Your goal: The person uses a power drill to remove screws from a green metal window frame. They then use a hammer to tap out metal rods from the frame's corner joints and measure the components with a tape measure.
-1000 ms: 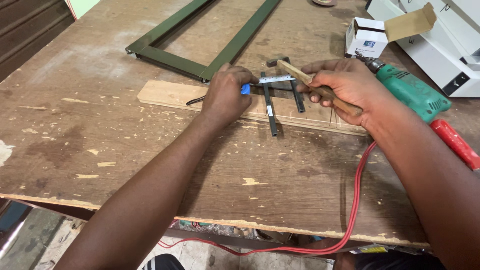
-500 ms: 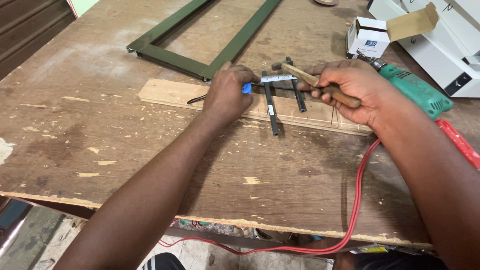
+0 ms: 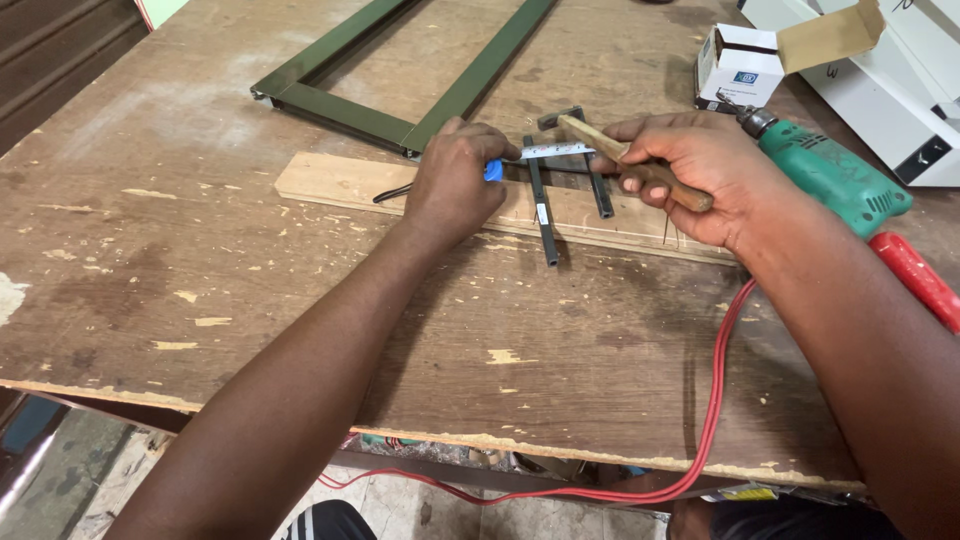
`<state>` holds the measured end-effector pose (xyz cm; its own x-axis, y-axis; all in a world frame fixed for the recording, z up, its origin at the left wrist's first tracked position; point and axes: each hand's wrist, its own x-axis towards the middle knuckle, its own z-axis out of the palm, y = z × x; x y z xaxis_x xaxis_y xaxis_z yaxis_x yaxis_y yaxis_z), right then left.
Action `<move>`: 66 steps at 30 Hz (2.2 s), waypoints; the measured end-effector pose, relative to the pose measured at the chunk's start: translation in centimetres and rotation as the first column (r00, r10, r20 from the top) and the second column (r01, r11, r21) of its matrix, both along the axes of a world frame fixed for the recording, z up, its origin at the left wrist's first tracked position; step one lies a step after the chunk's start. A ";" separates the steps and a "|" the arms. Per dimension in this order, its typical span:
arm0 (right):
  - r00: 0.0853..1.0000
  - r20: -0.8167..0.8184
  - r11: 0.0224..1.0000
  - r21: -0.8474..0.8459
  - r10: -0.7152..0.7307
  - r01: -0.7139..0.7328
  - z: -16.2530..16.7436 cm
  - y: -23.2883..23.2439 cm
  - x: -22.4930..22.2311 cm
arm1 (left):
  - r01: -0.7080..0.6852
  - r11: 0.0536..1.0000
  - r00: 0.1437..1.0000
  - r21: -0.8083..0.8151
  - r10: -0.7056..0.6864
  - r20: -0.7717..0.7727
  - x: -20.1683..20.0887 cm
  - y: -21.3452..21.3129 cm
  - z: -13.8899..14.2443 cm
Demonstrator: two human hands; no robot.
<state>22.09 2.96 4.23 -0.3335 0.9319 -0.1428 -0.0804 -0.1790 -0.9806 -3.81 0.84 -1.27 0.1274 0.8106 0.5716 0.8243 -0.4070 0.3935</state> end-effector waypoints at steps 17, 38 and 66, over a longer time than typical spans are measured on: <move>0.999 -0.007 0.997 0.064 0.032 -0.032 -0.1 0.1 0.1 | 0.018 1.000 1.000 0.019 -0.018 0.002 -0.2 0.0 -0.1; 0.994 0.000 0.990 0.093 -0.107 0.106 -1.6 3.5 3.1 | 0.034 0.999 0.999 0.039 -0.035 0.010 -0.2 -0.1 0.0; 0.989 -0.048 0.989 0.055 -0.138 0.141 -2.0 3.4 3.0 | 0.006 1.000 1.000 0.011 -0.006 -0.014 -0.2 0.4 -0.3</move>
